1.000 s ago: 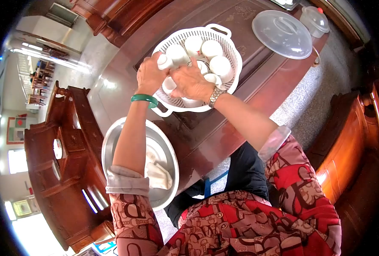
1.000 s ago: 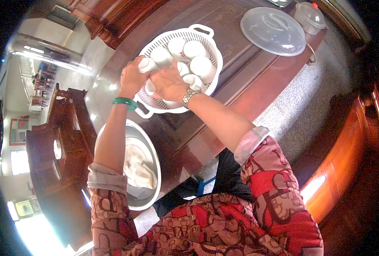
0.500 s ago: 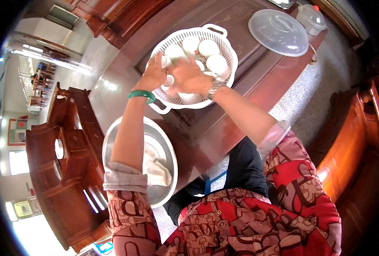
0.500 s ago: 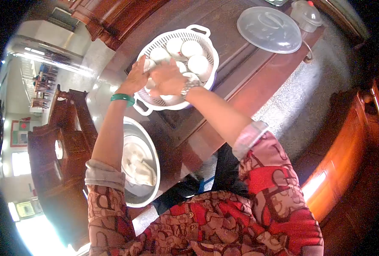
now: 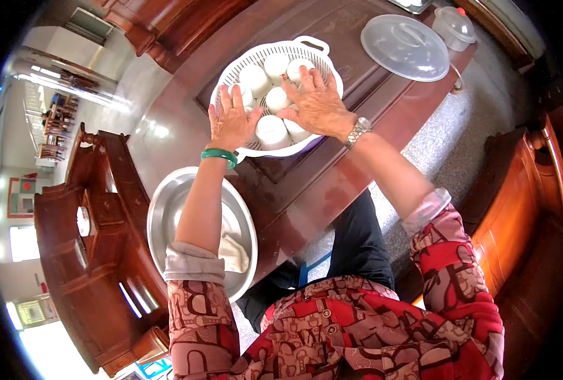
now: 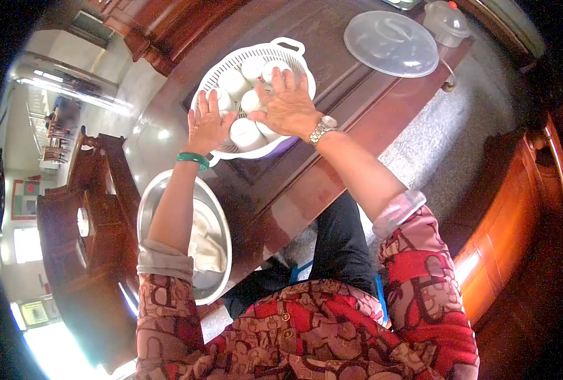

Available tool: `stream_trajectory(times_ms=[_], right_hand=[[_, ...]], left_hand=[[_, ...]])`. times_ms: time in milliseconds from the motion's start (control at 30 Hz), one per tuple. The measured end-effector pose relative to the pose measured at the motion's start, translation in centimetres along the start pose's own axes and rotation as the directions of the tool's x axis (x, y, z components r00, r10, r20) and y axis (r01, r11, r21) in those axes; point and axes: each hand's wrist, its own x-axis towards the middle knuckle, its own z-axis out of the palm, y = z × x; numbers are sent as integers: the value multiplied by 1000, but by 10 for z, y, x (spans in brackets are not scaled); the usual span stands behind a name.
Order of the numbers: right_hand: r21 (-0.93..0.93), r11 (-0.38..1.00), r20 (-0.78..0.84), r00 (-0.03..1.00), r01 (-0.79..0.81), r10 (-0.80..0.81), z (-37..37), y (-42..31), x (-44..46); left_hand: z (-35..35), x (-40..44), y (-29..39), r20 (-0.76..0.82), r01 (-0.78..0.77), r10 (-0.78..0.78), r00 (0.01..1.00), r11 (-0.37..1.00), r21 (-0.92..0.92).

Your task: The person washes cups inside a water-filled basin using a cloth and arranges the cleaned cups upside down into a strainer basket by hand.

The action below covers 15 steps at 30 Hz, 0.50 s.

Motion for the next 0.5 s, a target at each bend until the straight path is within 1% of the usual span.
stream_trajectory(times_ms=[33, 67, 100, 133, 167, 200, 233, 267, 300, 333, 367, 400, 433, 500], right_hand=[[-4, 1000, -3, 1000, 0, 0, 0, 1, -1], [16, 1000, -61, 998, 24, -23, 1, 2, -2], [36, 998, -121, 992, 45, -41, 0, 3, -3], [34, 999, -121, 992, 39, -34, 0, 5, -4], [210, 977, -194, 981, 32, 10, -1, 8, -3], [379, 925, -259, 964, 41, 64, -1, 11, -2], [378, 925, -257, 964, 39, 64, 5, 14, 0], [295, 955, -322, 944, 27, 73, 14, 15, 1], [210, 978, -387, 919, 8, 76, 10, 13, 2], [209, 978, -387, 919, 4, 79, 6, 12, 1], [255, 966, -273, 955, -42, 113, 2, 11, -1], [297, 950, -152, 978, -94, 144, -4, 8, -1], [297, 950, -150, 977, -100, 150, -2, 9, -1], [277, 960, -231, 968, -34, 101, 3, 11, 1]], left_hand=[[0, 0, 1, -3, 10, -10, 1000, 998, -63], [1, 0, 1, -6, 7, -8, 1000, 998, -64], [-2, 0, 4, -49, 24, -29, 998, 995, -95], [-5, -1, 8, -87, 40, -51, 995, 991, -126], [-7, 0, 12, -83, 36, -47, 995, 991, -128], [-13, 0, 19, -141, -22, -1, 990, 987, -161], [-17, 1, 27, -199, -80, 42, 979, 979, -188], [-18, 3, 33, -180, -91, 69, 981, 989, -119], [-20, 4, 42, -179, -93, 70, 981, 988, -120], [-23, 6, 53, -67, -46, 42, 997, 997, -60], [-24, 8, 59, 44, -7, 7, 999, 1000, 5], [-19, 11, 60, 39, 11, -8, 999, 995, -95], [-14, 15, 59, 43, 7, -3, 999, 995, -95], [-7, 21, 54, 25, 43, -41, 999, 992, -119]])
